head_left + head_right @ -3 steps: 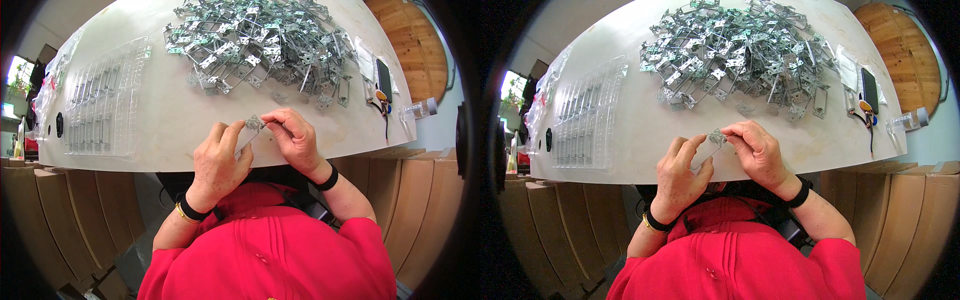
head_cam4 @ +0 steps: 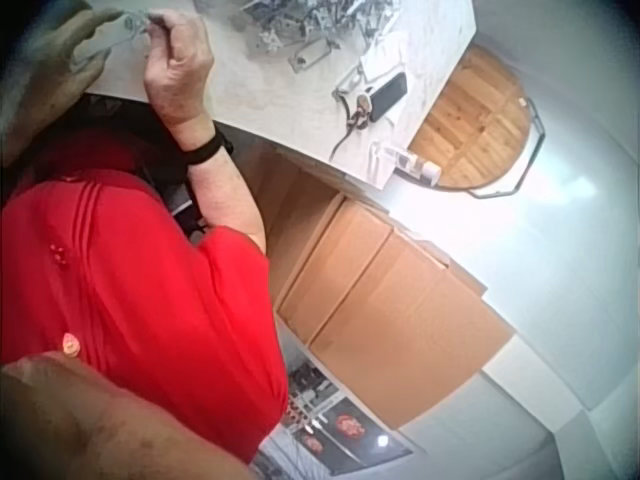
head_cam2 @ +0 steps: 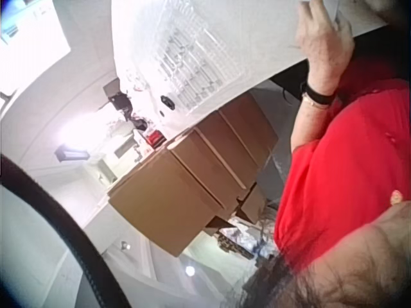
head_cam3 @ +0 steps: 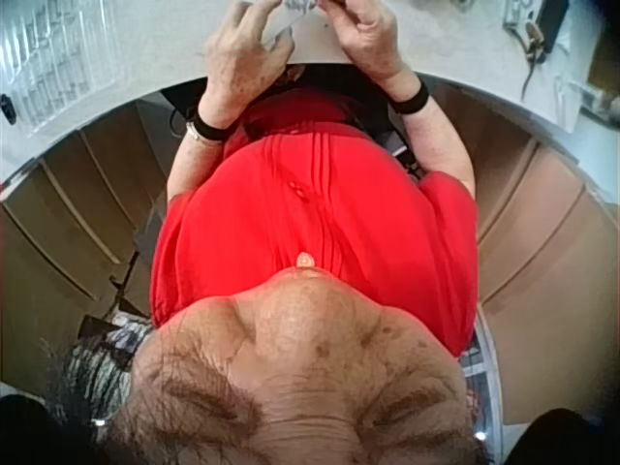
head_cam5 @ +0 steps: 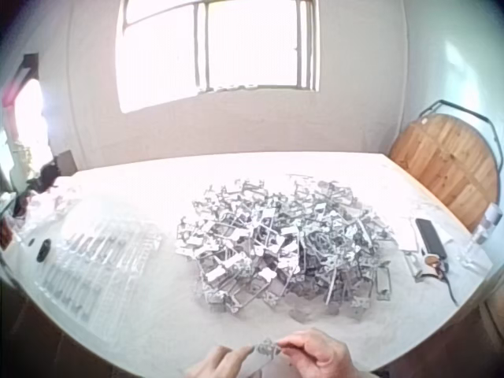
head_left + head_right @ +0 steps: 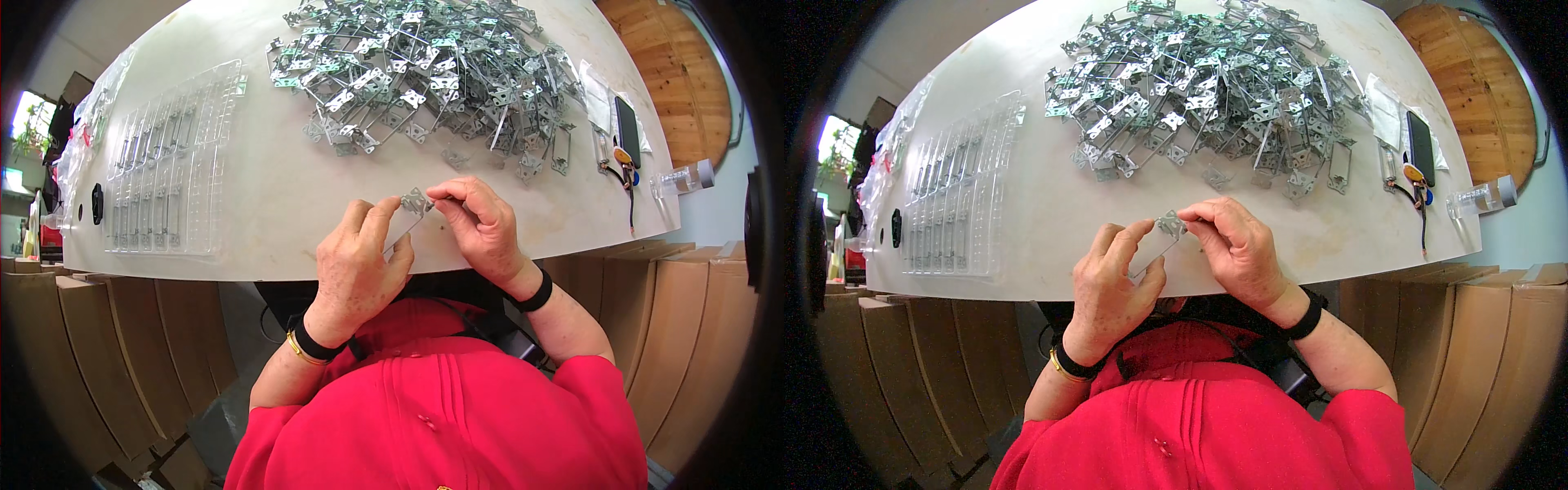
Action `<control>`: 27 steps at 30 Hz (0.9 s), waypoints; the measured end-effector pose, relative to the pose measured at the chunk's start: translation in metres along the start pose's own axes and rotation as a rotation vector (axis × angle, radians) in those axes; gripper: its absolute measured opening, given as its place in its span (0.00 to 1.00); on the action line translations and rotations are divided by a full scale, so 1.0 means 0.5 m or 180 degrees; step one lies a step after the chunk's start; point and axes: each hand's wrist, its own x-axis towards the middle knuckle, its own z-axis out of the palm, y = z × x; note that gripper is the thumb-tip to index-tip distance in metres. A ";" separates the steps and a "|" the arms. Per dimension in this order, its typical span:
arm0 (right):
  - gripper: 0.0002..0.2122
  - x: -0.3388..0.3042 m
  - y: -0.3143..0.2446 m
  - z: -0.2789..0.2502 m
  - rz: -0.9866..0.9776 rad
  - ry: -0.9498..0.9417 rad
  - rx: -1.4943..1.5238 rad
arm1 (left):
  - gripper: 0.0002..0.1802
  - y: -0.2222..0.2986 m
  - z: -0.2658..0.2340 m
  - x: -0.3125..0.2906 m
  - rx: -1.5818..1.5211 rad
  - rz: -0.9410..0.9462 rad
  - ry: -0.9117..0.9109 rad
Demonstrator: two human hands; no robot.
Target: Assembling small metal components by attaching a wire spring to a bracket and placing it into a plastic tray.
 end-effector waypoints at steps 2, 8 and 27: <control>0.09 -0.002 0.001 -0.001 0.0127 -0.0023 0.0073 | 0.26 0.001 -0.001 -0.001 0.0008 -0.0024 -0.0013; 0.09 -0.012 0.007 0.004 0.0464 0.0062 0.0323 | 0.26 0.001 0.000 -0.001 0.0015 -0.0048 -0.0039; 0.09 -0.009 0.001 0.002 0.0277 0.0014 0.0251 | 0.26 -0.001 0.000 -0.003 0.0005 -0.0027 -0.0045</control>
